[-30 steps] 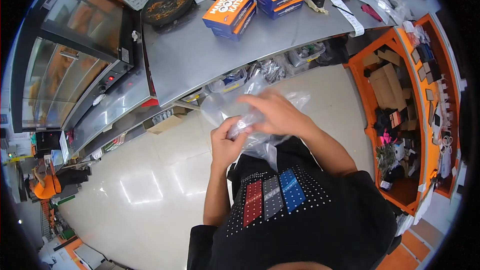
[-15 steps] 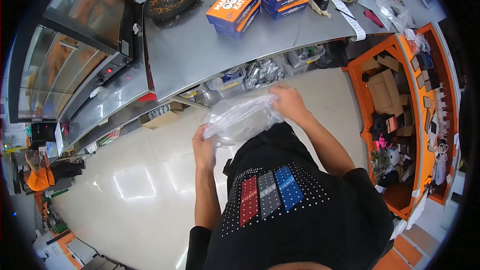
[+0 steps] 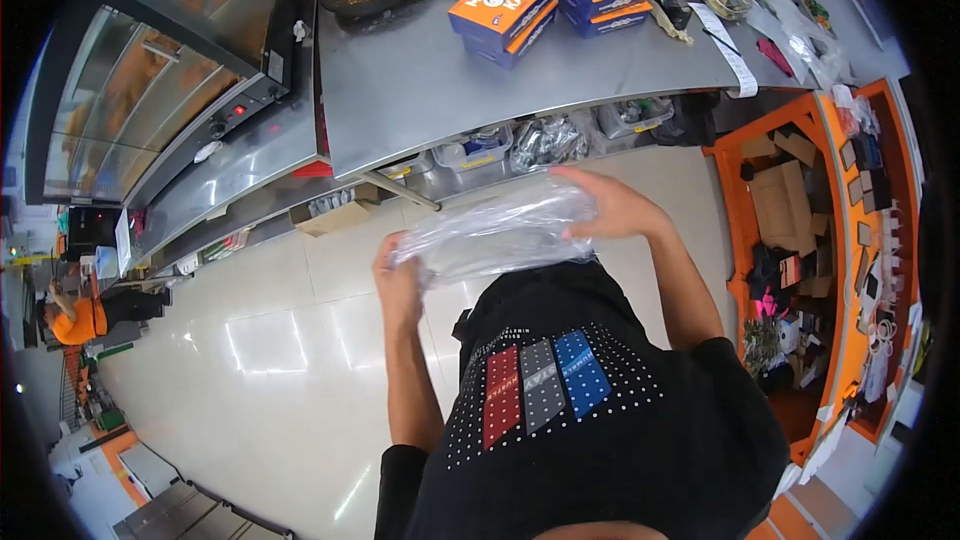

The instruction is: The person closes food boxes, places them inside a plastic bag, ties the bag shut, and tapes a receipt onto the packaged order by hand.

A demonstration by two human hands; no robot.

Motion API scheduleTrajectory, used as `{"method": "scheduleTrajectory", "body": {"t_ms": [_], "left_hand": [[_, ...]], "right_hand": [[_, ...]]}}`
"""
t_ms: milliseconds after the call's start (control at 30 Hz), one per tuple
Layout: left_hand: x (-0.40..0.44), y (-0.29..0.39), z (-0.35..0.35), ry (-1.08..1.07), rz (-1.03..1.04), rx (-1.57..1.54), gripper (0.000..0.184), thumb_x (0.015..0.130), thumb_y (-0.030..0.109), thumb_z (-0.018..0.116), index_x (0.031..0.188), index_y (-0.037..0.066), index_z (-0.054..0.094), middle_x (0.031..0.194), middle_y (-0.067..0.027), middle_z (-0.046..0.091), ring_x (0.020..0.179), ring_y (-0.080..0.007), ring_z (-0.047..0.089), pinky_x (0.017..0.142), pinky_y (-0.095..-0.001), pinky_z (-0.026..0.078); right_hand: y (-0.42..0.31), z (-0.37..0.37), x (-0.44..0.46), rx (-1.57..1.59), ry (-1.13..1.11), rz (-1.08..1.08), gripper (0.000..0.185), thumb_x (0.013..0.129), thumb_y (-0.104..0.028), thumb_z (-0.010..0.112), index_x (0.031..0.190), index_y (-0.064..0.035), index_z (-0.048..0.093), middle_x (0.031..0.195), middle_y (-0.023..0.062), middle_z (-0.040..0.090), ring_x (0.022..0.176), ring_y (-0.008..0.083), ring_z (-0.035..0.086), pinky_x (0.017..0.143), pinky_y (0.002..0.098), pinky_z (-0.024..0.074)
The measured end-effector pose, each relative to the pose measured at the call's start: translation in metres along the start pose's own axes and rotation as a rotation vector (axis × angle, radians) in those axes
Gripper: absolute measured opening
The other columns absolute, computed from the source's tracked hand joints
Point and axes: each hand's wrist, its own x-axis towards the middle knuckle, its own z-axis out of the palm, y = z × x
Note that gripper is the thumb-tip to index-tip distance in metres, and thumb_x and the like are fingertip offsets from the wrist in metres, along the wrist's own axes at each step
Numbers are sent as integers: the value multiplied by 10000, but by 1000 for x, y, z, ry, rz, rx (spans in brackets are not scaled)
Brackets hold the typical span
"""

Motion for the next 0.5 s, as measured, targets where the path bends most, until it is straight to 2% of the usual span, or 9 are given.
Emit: {"method": "scheduleTrajectory", "body": {"t_ms": [33,67,133,167,267,367,467,500], "left_hand": [[-1,-2,14,-42,-1,49,347,806,-85,596,1129,42,616,856,-39,664,678,-106,591,634,-259,505],[-6,-5,27,-84,-10,101,372,789,-119,572,1123,41,614,886,-57,674,702,-118,616,664,-258,525],[-22,4,60,-202,36,53,467,781,-119,602,1216,51,575,984,-89,667,835,-141,634,743,-275,529],[-27,15,71,-266,65,28,519,777,-119,618,1262,56,555,1033,-105,663,902,-152,643,782,-283,531],[-42,45,72,-435,150,132,759,765,-97,718,1429,105,412,1125,-121,643,1030,-178,625,836,-269,507],[-50,50,61,-489,167,176,909,766,-76,740,1519,123,273,1131,-150,636,1043,-211,624,863,-324,513],[-51,45,46,-366,139,265,861,775,-100,722,1507,133,332,1076,-129,663,1004,-197,640,815,-308,519],[-47,47,35,-259,148,474,803,786,-91,715,1483,118,375,1036,-118,672,979,-193,644,809,-307,519]], "right_hand": [[-18,-3,2,-190,-40,35,866,690,-353,840,1446,-157,466,1276,170,558,1236,361,503,1042,463,406],[-33,0,7,-335,13,-85,839,700,-353,831,1435,-158,477,1293,153,549,1261,362,480,1045,474,398],[-61,15,22,-621,133,-320,785,720,-354,813,1412,-159,499,1328,119,530,1310,364,435,1051,494,382],[-63,27,29,-439,26,-354,562,784,-281,753,1296,-111,595,1214,145,619,1188,388,543,988,486,437],[-25,48,56,-24,-82,-160,314,827,-183,684,1119,-68,677,1025,179,683,985,393,636,879,442,500],[-24,22,64,-22,61,-227,200,834,-110,635,1013,-46,701,909,205,687,856,404,657,799,411,528],[-1,7,65,-70,105,-190,195,842,-90,623,1014,-54,705,950,176,706,877,364,679,803,409,526],[16,-5,66,-44,180,-117,198,846,-106,634,1023,-54,709,942,164,715,868,343,688,796,401,527]]}}
